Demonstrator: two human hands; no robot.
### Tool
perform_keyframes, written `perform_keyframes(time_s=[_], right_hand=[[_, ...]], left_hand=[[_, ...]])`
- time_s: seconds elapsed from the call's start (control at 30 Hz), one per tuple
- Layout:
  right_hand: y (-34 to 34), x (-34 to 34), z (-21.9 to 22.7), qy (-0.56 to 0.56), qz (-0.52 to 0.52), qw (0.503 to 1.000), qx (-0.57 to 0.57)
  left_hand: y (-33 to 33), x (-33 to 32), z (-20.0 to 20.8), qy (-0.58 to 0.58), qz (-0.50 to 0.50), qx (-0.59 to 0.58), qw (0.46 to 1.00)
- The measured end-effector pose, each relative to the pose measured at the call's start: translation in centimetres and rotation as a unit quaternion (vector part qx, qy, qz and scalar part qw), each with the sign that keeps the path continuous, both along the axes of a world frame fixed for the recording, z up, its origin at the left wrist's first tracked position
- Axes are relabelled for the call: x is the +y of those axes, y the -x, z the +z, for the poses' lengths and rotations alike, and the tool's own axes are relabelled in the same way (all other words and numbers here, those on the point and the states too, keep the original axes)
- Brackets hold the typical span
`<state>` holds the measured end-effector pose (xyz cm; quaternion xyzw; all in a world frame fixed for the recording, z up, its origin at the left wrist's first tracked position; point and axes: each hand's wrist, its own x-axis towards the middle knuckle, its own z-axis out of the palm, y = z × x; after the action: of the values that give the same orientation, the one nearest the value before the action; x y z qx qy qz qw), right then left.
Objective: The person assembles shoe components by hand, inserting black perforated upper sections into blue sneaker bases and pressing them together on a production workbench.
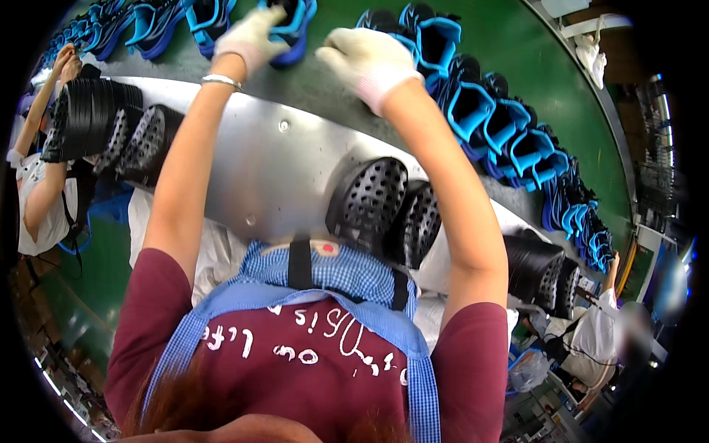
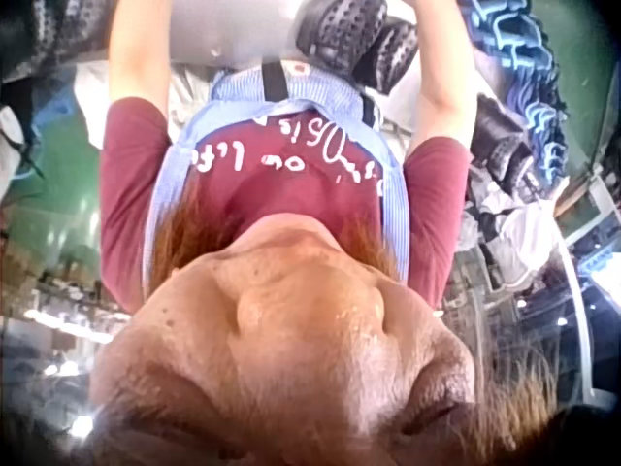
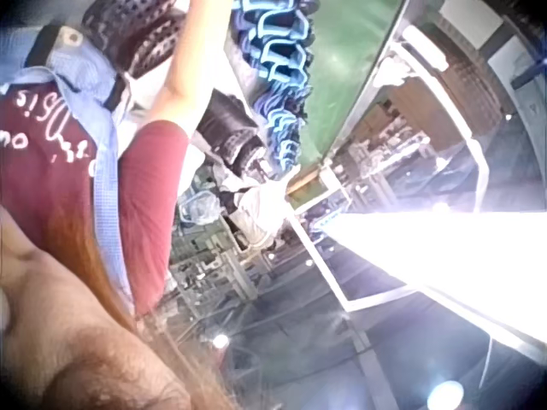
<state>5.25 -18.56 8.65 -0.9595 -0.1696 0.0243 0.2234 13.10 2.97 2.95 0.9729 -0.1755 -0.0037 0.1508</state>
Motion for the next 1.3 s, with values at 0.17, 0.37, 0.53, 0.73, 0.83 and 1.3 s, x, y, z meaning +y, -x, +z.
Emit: perform_keyframes(time_s=[0.17,0.37,0.53,0.73,0.83,1.3], right_hand=[[12.3,-4.4,2.0,-0.082,-0.034,0.995,-0.038],[22.2,-8.0,1.4,-0.148,-0.188,0.970,-0.033],[25.3,-8.5,1.1,-0.164,-0.233,0.958,-0.032],[26.0,-7.6,1.0,-0.174,-0.224,0.957,-0.056],[26.0,-6.0,2.3,-0.151,-0.206,0.964,-0.069],[25.2,-3.4,1.3,-0.059,-0.134,0.988,-0.039]], left_hand=[[7.6,1.4,2.4,0.147,-0.083,-0.193,0.967],[24.7,2.3,-2.2,0.131,-0.303,0.033,0.943],[24.9,1.2,-3.1,0.045,-0.365,0.001,0.930],[17.7,-4.4,-4.3,0.008,-0.399,-0.067,0.914],[14.7,-6.4,-6.2,-0.035,-0.304,-0.103,0.947],[15.1,-3.8,-2.1,0.116,-0.070,-0.135,0.982]])
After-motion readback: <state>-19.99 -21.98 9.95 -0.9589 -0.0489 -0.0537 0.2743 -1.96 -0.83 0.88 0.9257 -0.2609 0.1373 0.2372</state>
